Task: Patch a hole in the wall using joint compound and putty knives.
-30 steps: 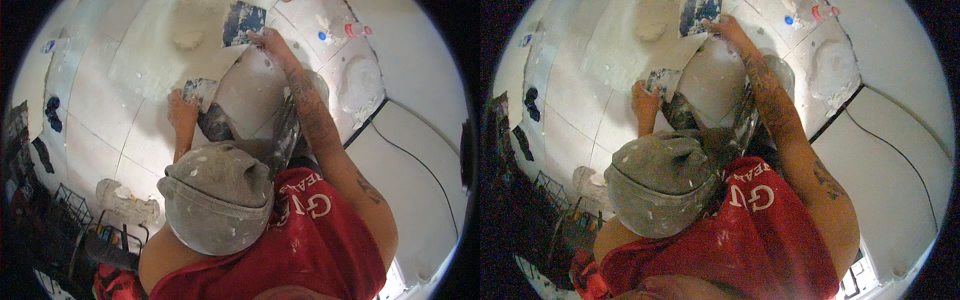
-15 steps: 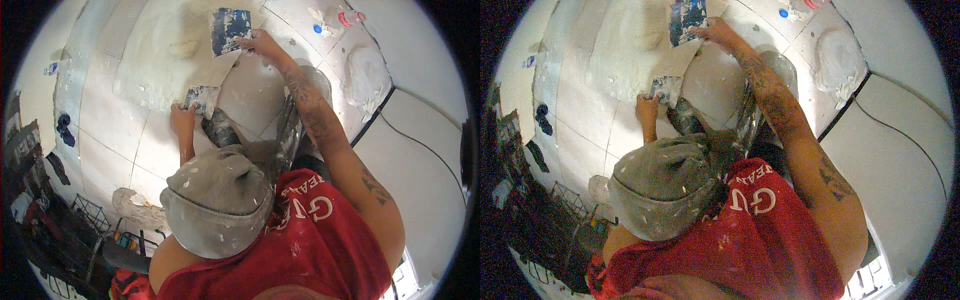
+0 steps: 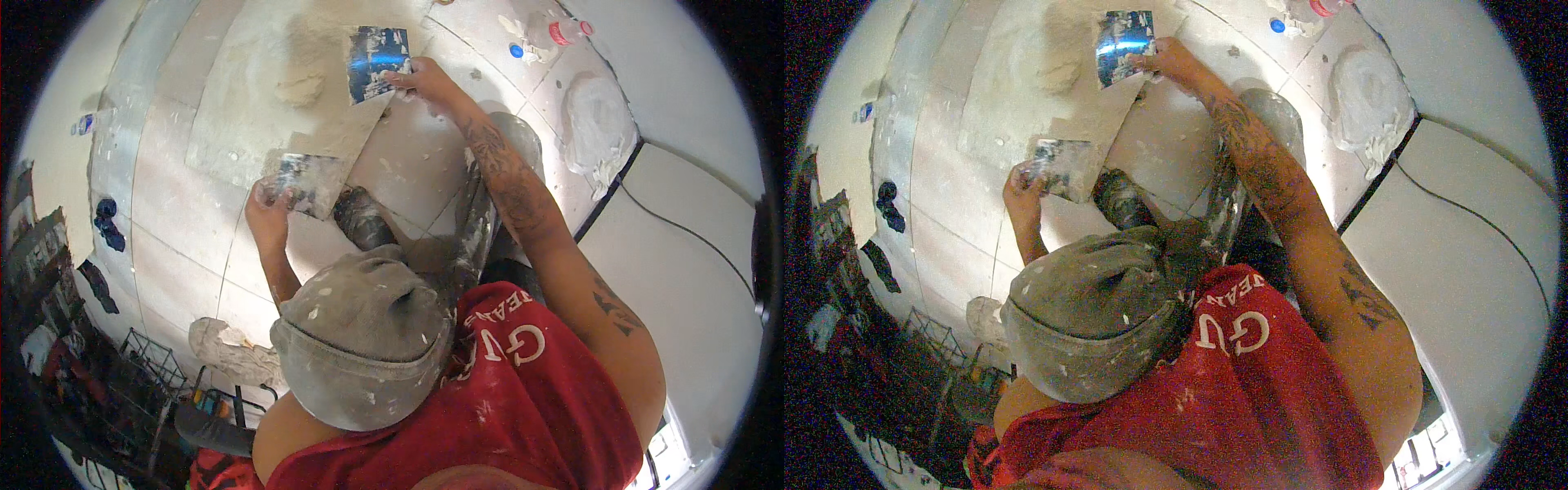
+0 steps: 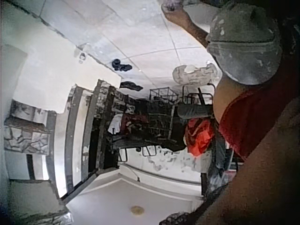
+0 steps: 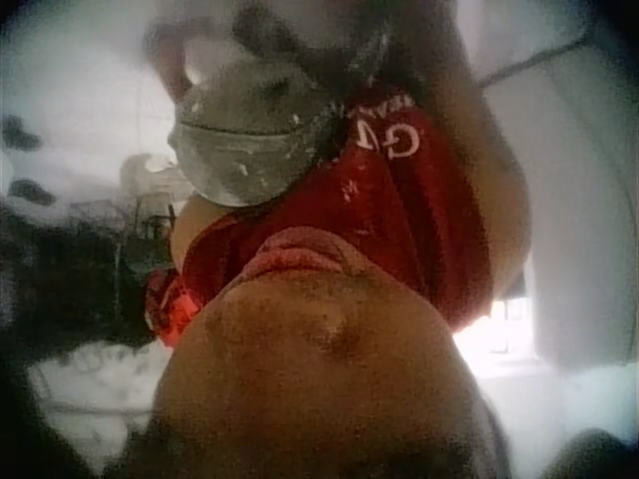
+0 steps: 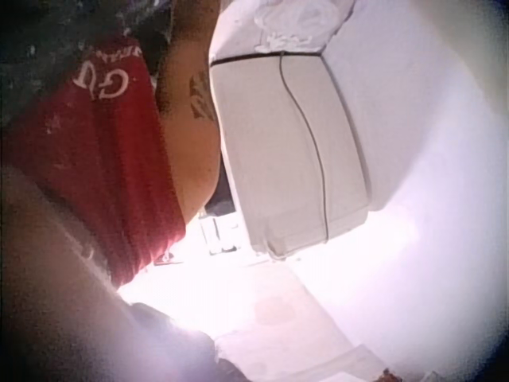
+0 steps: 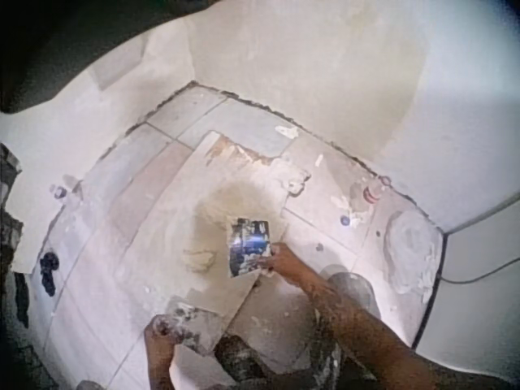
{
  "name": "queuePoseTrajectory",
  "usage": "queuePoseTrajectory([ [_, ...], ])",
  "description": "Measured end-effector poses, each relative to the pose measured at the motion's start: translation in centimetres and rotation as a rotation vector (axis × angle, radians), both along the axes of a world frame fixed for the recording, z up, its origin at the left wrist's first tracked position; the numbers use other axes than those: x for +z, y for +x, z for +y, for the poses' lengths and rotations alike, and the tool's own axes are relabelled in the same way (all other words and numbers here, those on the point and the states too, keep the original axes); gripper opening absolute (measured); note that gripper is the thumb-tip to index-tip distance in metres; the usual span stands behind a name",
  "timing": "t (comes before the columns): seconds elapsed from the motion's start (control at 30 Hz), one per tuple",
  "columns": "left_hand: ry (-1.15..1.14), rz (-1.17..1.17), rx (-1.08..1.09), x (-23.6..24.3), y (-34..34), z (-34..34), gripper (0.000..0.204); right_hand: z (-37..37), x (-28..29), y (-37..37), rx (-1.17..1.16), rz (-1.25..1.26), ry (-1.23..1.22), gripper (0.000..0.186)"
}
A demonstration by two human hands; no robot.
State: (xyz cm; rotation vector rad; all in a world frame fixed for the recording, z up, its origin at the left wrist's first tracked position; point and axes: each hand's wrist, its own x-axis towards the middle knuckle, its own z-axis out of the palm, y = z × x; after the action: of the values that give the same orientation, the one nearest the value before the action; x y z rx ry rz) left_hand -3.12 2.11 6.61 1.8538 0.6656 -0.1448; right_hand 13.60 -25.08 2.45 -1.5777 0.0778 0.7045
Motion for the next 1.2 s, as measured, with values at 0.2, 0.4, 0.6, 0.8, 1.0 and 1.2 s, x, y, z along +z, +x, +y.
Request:
queuePoseTrajectory([
  [0.2,0.035,0.051,0.056,-1.3,0.8,2.4,0.016,0.4,0.1,-0.1,-0.005,-0.01,-0.027,0.024],
  [0.4,0.394,0.2,-0.118,-2.9,1.4,2.0,0.027,-0.1,1.2,0.0,-0.038,-0.011,-0.018,0.026],
  [0.6,0.905,-0.234,-0.601,3.2,9.1,1.5,0.047,-0.8,0.2,1.0,-0.097,0.013,-0.051,0.025],
  [0.8,0.933,0.001,-1.165,5.4,23.6,-1.4,0.051,-1.6,-2.4,2.4,-0.179,0.066,0.113,0.017],
  [1.0,0.834,0.527,-1.228,6.0,29.3,-5.0,0.063,-2.3,-2.7,3.2,-0.253,0.093,0.241,0.021],
  [1.2,0.85,0.627,-1.186,4.7,28.6,-6.9,0.064,-3.7,-2.5,3.7,-0.294,-0.021,0.238,0.026],
])
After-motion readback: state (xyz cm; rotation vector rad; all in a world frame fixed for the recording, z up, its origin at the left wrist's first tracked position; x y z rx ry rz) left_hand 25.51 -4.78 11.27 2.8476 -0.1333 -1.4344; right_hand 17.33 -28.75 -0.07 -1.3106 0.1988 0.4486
